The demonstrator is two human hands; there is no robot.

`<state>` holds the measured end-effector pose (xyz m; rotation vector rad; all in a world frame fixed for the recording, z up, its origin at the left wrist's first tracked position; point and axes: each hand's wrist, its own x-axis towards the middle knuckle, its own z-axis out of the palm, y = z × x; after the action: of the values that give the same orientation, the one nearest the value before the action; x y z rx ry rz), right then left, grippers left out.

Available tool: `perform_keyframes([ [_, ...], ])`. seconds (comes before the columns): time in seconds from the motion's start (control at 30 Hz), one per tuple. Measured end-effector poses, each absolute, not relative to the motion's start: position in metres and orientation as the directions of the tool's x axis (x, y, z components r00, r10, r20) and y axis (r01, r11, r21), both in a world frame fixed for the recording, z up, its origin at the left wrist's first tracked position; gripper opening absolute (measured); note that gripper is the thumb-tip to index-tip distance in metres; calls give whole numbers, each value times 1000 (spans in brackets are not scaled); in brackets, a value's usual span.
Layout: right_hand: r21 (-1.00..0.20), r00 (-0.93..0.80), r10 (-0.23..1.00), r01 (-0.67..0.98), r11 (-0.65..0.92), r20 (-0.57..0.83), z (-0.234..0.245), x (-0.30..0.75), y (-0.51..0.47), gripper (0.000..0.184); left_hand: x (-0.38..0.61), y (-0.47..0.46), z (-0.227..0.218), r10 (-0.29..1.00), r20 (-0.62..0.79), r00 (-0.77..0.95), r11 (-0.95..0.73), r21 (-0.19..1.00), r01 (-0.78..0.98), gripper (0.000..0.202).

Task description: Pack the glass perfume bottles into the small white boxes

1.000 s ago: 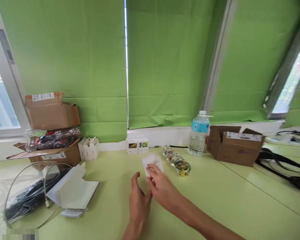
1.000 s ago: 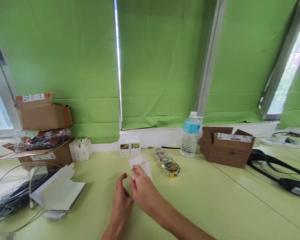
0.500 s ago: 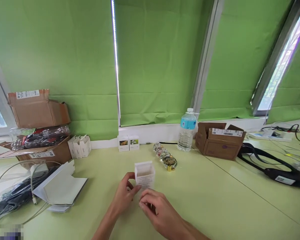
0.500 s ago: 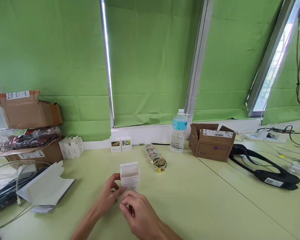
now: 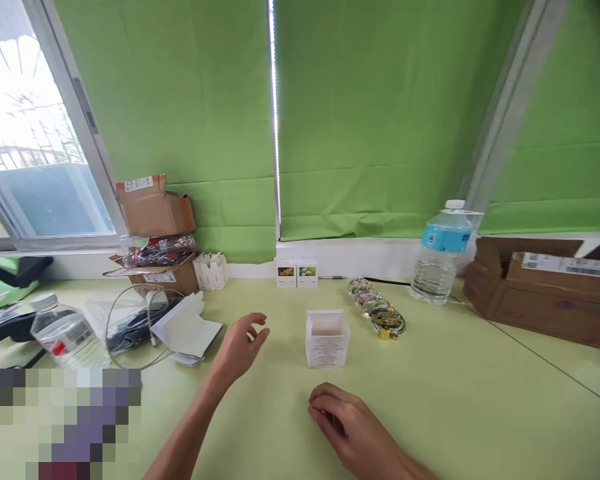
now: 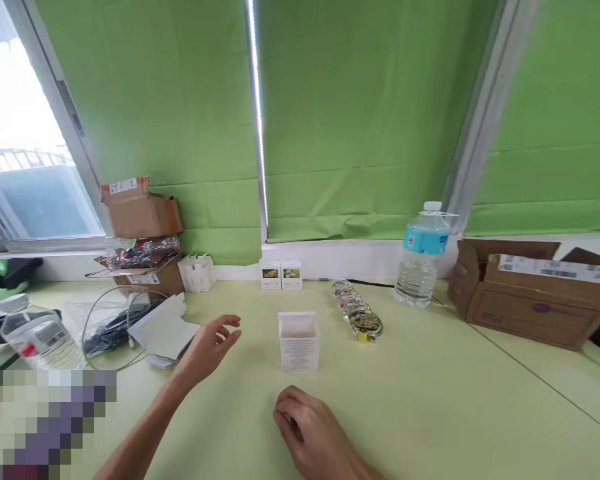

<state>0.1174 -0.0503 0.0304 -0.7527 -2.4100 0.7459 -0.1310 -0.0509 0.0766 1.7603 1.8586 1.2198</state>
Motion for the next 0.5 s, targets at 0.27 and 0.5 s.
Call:
perform_keyframes([
  [0.27, -599, -782, 566, 329, 730, 260, 27, 114, -56, 27, -195, -79, 53, 662, 567, -489, 71, 603, 795, 30],
  [0.5, -563, -806, 528, 314, 765, 268, 14, 116, -48, 25, -230, -92, 60, 413, 737, -535, 293, 449, 844, 26],
])
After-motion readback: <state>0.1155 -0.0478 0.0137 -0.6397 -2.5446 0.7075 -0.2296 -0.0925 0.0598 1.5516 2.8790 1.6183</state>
